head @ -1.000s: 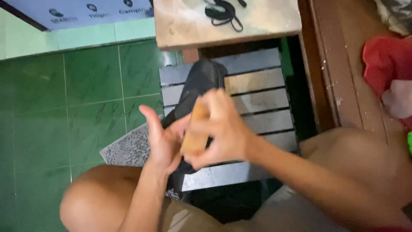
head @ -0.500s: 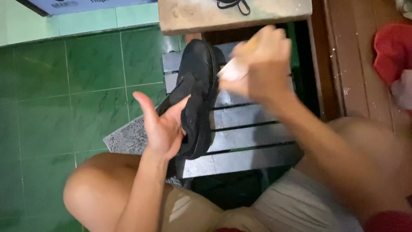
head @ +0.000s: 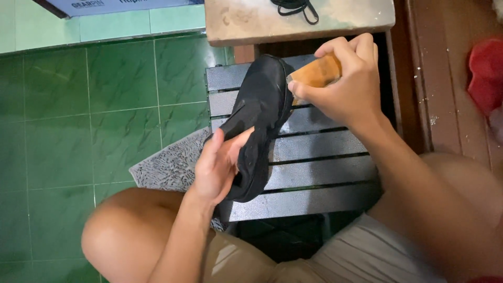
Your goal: Cleaning a black shoe using a brush, cleaning foam, and a cloth at a natural pace.
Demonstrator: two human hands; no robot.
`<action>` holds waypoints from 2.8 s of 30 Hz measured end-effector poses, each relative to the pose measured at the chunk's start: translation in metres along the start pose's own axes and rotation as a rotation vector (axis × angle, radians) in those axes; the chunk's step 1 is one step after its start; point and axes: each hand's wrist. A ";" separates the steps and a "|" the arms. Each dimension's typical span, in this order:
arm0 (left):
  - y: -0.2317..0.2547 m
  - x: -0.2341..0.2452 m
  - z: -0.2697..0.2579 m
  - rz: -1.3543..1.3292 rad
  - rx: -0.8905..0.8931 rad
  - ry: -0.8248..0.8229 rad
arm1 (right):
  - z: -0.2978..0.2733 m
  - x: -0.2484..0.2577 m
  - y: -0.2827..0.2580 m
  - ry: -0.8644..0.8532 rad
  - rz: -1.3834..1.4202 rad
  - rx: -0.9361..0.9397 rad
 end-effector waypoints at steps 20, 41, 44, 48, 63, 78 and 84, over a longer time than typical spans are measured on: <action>0.008 -0.015 0.001 0.184 0.047 0.280 | 0.011 -0.012 0.016 -0.087 0.679 -0.505; -0.014 0.008 0.024 0.002 0.100 0.555 | 0.012 -0.022 0.010 -0.135 0.176 -0.588; 0.005 -0.006 0.017 -0.018 0.109 0.616 | 0.024 -0.003 0.002 -0.085 0.270 -0.681; 0.000 0.009 0.020 0.020 0.135 0.596 | 0.016 -0.006 -0.001 0.040 0.875 -0.668; -0.005 0.015 0.028 0.189 0.148 0.503 | 0.021 0.000 0.025 -0.330 -0.019 -0.610; -0.030 0.017 0.034 0.274 0.119 0.515 | 0.028 -0.005 0.016 -0.288 0.443 -0.619; -0.017 -0.010 0.028 0.509 0.142 0.401 | 0.033 0.004 0.022 -0.438 -0.086 -0.626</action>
Point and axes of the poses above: each hand's wrist, its own z-axis towards the middle knuckle, its own x-axis out of the back of the hand, y = z × x, and after that the axes turned 7 degrees about x, right-handed
